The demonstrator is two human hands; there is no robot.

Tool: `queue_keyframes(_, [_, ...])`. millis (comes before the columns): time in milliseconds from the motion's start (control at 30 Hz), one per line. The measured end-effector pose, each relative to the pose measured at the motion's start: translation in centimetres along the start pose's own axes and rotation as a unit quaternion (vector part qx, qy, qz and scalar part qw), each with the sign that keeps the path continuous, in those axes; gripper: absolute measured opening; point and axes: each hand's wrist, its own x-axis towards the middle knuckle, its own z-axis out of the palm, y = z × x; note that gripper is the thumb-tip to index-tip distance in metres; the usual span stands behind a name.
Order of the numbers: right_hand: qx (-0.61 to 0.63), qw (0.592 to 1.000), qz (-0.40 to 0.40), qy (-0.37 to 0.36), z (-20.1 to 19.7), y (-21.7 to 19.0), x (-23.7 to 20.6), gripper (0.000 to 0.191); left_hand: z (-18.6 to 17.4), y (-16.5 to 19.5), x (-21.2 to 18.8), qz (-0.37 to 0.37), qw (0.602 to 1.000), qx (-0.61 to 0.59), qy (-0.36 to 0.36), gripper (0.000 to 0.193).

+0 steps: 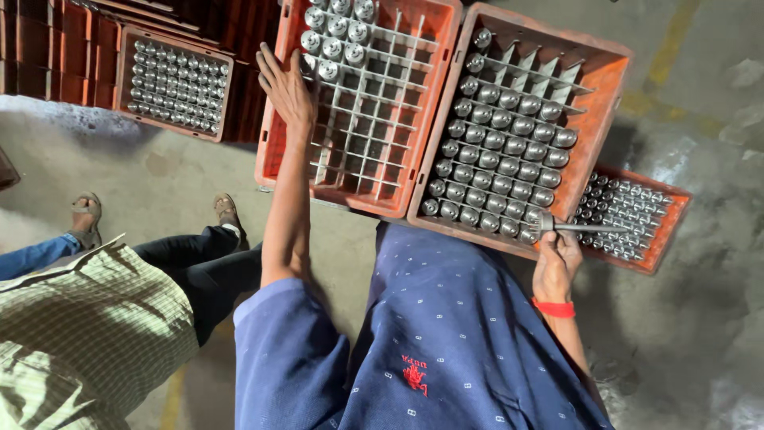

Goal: The person repeatedly picks small metal parts from a red crate and places them into a second red crate with a grid insert. The person uses both hands to handle the parts and occasionally uses a metal rod to adjust or move parts within the crate. The task continues throughout the clip with no visible completion.

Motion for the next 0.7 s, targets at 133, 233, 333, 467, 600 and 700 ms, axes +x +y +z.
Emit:
queue_keyframes(133, [0.005,1.000,0.004,-0.017,1.1,0.4,0.2,0.034,0.7,-0.3,0.8,0.024,0.999,-0.037,-0.017,0.043])
queue_keyframes(233, [0.007,1.000,0.017,-0.020,1.1,0.9,0.0,0.036,-0.5,-1.3,0.8,0.076,0.995,-0.054,0.018,0.031])
queue_keyframes(333, [-0.015,0.999,0.029,-0.014,0.3,1.1,-0.7,0.037,-3.9,-1.5,-0.6,0.075,0.967,-0.243,0.029,0.043])
queue_keyframes(467, [-0.008,0.998,0.042,-0.046,0.5,1.4,-1.0,0.042,-7.0,1.2,-5.3,0.038,0.888,-0.454,0.069,0.045])
queue_keyframes(600, [-0.027,0.993,0.056,-0.099,4.1,1.1,0.2,0.045,-3.7,10.5,-12.3,-0.314,0.581,-0.703,-0.264,0.016])
queue_keyframes(700, [-0.063,0.985,0.038,-0.155,7.8,-0.2,0.7,0.046,-3.9,15.0,-18.1,-0.137,0.810,-0.500,-0.273,0.032])
